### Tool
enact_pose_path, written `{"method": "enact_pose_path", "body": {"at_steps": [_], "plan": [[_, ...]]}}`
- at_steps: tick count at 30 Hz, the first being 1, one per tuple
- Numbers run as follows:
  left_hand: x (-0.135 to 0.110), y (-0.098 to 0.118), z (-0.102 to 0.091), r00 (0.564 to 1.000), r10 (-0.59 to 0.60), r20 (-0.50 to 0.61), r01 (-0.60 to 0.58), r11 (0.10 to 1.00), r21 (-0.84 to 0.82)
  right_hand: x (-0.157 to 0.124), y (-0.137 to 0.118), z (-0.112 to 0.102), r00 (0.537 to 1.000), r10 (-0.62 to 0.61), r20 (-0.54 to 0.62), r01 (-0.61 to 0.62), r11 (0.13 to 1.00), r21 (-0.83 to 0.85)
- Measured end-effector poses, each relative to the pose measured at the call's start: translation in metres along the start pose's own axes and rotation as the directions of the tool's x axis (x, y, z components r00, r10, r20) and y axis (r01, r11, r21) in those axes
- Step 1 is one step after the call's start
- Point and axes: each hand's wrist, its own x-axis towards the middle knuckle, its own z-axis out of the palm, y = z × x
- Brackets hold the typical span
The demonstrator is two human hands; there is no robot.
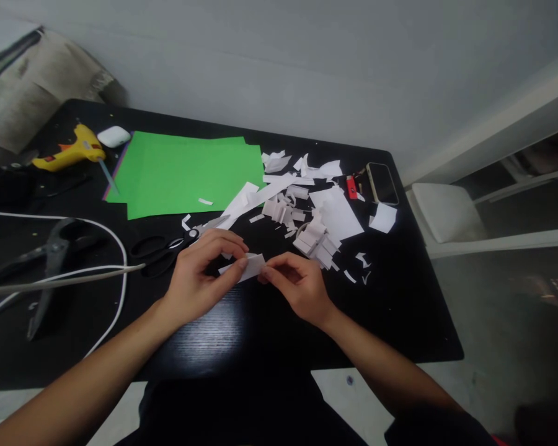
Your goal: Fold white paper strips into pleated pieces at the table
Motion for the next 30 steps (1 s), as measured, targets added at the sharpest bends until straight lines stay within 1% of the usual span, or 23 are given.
{"method": "enact_pose_path", "body": {"at_steps": [4,6,8,10,12,13,15,17,20,23,26,28,30], "plan": [[0.000,0.000,0.000,1.000,0.009,0.016,-0.009,1.000,0.004,0.000,-0.003,-0.001,0.998,-0.070,-0.001,0.069,0.993,-0.098],[0.000,0.000,-0.001,0.999,0.018,0.037,-0.019,1.000,0.015,-0.001,-0.005,-0.001,0.992,-0.129,-0.013,0.125,0.976,-0.176],[-0.001,-0.002,-0.002,0.999,0.016,0.037,-0.018,0.998,0.052,-0.002,-0.006,-0.001,0.976,-0.217,-0.029,0.201,0.941,-0.271],[-0.002,-0.004,-0.003,1.000,0.011,-0.002,-0.010,0.994,0.110,-0.002,-0.006,-0.001,0.945,-0.326,-0.036,0.292,0.885,-0.362],[-0.003,-0.007,-0.003,0.999,-0.002,-0.036,0.008,0.989,0.149,-0.002,-0.005,-0.001,0.900,-0.435,-0.032,0.382,0.821,-0.424],[-0.003,-0.007,-0.003,0.999,-0.013,-0.035,0.018,0.988,0.152,-0.002,-0.004,-0.001,0.876,-0.482,-0.027,0.423,0.792,-0.440],[-0.004,-0.007,-0.003,0.999,-0.034,0.004,0.033,0.989,0.144,-0.002,-0.002,-0.001,0.836,-0.549,-0.008,0.488,0.751,-0.444],[-0.004,-0.006,-0.002,0.999,-0.024,0.048,0.016,0.988,0.155,-0.002,0.000,-0.001,0.815,-0.579,0.012,0.528,0.734,-0.428],[-0.004,-0.005,-0.002,0.998,0.019,0.059,-0.031,0.978,0.207,-0.002,0.000,-0.001,0.800,-0.600,0.017,0.551,0.722,-0.419],[-0.005,-0.008,-0.003,1.000,-0.004,0.018,0.000,0.977,0.213,-0.003,-0.002,-0.001,0.786,-0.618,0.008,0.564,0.712,-0.418],[-0.006,-0.012,-0.005,1.000,-0.014,-0.025,0.019,0.978,0.207,-0.004,-0.003,-0.002,0.783,-0.621,-0.005,0.560,0.710,-0.426],[-0.006,-0.013,-0.006,1.000,-0.022,-0.016,0.025,0.979,0.203,-0.004,-0.003,-0.003,0.778,-0.628,-0.005,0.566,0.705,-0.427],[-0.006,-0.013,-0.006,0.999,-0.039,0.026,0.034,0.983,0.181,-0.004,-0.003,-0.003,0.776,-0.630,0.011,0.577,0.704,-0.414]]}}
